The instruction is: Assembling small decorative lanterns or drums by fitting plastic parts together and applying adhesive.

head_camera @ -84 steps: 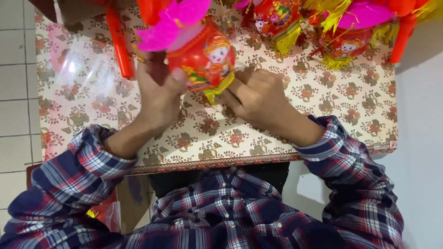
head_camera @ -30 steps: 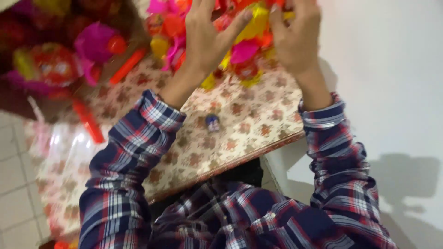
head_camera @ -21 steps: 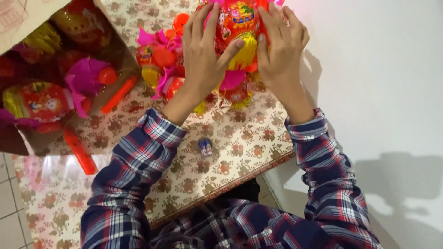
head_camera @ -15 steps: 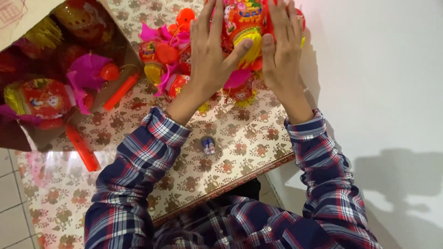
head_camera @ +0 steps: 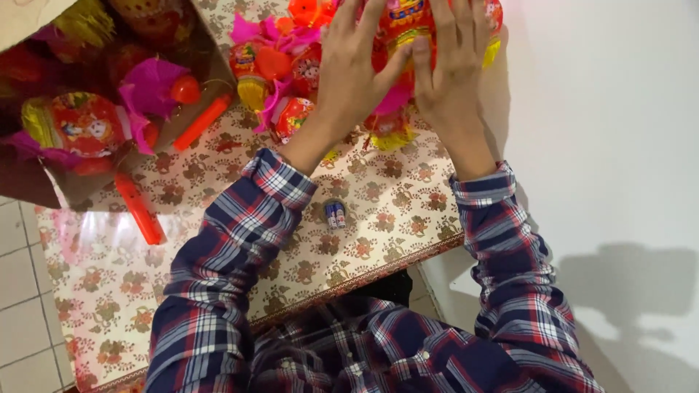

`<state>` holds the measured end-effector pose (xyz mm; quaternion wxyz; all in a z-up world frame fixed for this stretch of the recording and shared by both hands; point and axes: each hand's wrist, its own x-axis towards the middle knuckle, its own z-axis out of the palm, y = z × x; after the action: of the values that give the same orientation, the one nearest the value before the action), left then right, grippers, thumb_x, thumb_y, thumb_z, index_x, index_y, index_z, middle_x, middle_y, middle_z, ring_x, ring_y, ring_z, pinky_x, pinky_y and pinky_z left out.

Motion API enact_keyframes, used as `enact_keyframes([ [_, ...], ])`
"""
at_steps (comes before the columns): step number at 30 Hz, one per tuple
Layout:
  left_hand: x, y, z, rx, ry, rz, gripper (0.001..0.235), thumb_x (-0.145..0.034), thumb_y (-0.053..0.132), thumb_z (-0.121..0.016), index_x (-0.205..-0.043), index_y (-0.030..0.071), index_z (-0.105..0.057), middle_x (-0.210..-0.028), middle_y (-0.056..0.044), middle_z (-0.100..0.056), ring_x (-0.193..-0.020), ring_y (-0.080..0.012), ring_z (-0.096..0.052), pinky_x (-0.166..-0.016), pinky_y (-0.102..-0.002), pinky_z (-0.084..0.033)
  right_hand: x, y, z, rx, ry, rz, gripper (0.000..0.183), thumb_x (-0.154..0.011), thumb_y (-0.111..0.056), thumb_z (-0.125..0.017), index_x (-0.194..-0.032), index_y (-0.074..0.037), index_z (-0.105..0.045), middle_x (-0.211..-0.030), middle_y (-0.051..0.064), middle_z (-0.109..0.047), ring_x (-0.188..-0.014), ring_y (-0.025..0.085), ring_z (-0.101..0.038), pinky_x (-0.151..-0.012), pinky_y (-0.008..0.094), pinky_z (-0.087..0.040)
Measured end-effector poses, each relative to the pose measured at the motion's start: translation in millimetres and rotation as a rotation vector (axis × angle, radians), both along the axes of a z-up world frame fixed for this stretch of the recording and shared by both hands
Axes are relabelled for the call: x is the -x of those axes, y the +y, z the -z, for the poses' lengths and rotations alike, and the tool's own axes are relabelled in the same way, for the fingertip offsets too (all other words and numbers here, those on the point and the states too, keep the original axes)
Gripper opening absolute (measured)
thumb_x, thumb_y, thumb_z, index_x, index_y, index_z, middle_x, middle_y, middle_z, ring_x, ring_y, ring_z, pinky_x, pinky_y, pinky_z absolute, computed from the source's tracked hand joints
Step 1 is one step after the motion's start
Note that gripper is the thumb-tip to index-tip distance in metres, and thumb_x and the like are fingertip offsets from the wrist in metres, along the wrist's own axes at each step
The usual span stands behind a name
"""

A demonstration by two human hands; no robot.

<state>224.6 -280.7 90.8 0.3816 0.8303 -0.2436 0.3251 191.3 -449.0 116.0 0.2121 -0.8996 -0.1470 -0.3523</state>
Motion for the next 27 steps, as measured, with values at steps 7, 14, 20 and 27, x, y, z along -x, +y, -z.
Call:
enact_keyframes([
  [7,-2.5,0.5,1.3,-0.126,0.087,-0.084,0.072,-0.112,0.047,-0.08,-0.16,0.03,-0.03,-0.166,-0.008,-0.031,-0.156,-0.0324,-0.04,-0.122,-0.075,-0.032,-12.0,-8.9,17.0,0.047,0.021,-0.004,0.046,-0.12,-0.043,-0.035,-0.16,-0.021,-0.033,-0.168,0.01,-0.028,-0.159,0.031,-0.019,-0.134,0.056,-0.022],
  [14,1.9,0.4,5.4,-0.155,0.097,-0.101,0.072,-0.11,0.037,-0.09,-0.157,0.03,-0.036,-0.165,-0.012,-0.023,-0.158,-0.0367,-0.033,-0.124,-0.08,-0.024,-5.1,-7.8,18.7,0.042,0.038,-0.002,0.046,-0.12,-0.037,-0.041,-0.162,-0.019,-0.031,-0.169,0.008,-0.028,-0.161,0.032,-0.018,-0.134,0.061,-0.015],
  [20,4.2,-0.3,26.5,-0.161,0.107,-0.113,0.083,-0.109,0.039,-0.093,-0.162,0.033,-0.029,-0.167,-0.012,-0.019,-0.161,-0.0377,-0.027,-0.127,-0.078,-0.023,-2.3,-5.1,24.4,0.075,0.025,0.011,0.047,-0.118,-0.037,-0.044,-0.159,-0.017,-0.035,-0.166,0.011,-0.034,-0.158,0.034,-0.025,-0.133,0.057,-0.013],
  [27,13.1,2.6,25.0,-0.19,0.093,-0.143,0.089,-0.108,0.036,-0.095,-0.163,0.032,-0.025,-0.167,-0.013,-0.022,-0.161,-0.0354,-0.027,-0.128,-0.075,-0.023,6.9,0.1,18.5,0.066,0.053,0.01,0.049,-0.119,-0.038,-0.046,-0.16,-0.016,-0.033,-0.167,0.011,-0.031,-0.158,0.034,-0.02,-0.132,0.06,-0.013],
])
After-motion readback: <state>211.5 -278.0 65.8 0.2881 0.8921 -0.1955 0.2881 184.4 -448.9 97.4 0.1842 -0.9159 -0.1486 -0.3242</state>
